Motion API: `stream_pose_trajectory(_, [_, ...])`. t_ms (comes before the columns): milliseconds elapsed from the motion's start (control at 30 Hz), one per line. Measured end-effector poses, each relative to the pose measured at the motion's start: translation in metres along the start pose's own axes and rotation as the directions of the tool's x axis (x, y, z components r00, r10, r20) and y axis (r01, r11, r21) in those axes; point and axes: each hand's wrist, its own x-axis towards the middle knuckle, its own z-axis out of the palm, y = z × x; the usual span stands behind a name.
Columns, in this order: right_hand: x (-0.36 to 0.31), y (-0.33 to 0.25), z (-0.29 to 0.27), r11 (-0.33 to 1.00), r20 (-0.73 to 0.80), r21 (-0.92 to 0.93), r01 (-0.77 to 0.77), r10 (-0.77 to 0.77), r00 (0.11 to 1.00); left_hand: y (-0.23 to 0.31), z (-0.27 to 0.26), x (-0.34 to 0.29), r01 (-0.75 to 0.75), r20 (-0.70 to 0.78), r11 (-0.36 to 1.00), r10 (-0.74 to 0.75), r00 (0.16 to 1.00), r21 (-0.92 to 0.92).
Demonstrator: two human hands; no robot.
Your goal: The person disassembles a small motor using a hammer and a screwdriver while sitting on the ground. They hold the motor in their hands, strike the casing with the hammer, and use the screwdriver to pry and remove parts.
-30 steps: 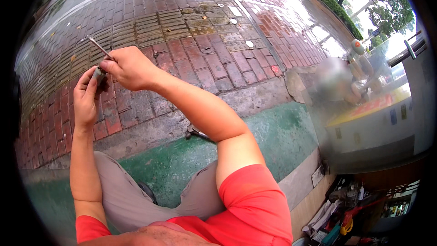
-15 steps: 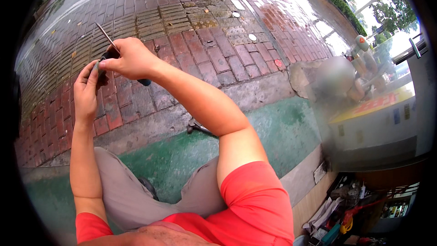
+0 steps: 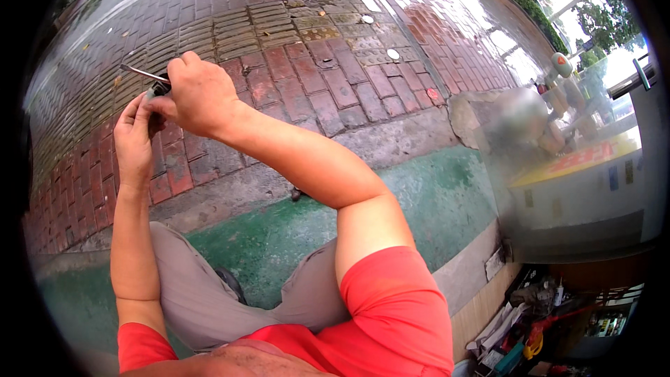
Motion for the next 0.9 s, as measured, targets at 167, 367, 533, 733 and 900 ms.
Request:
stream_pose_trajectory(167, [0.004,0.003,-0.004,0.994,0.11,0.084,-0.07,0.061,0.992,0.005,0.003,-0.003,-0.011,0.042,1.0,0.012,0.999,-0.02])
stream_pose_trajectory(367, [0.017,0.016,-0.021,0.757,0.46,0.528,-0.384,0.125,0.879,0.014,-0.006,-0.007,-0.088,0.26,0.985,0.125,0.957,-0.149])
stream_pose_trajectory(533, [0.013,0.026,-0.026,0.555,0.571,0.661,-0.505,0.065,0.819,0.004,-0.007,-0.004,-0.06,0.326,0.975,0.129,0.937,-0.213])
stream_pose_trajectory(733, [0.016,0.025,-0.032,0.491,0.618,0.668,-0.56,0.054,0.784,0.004,0.002,-0.004,-0.03,0.271,0.974,0.092,0.958,-0.224])
stream_pose_trajectory(900, [0.012,0.029,-0.023,0.721,0.53,0.539,-0.435,0.111,0.841,-0.001,0.001,-0.004,0.069,0.264,0.994,-0.045,0.963,-0.081])
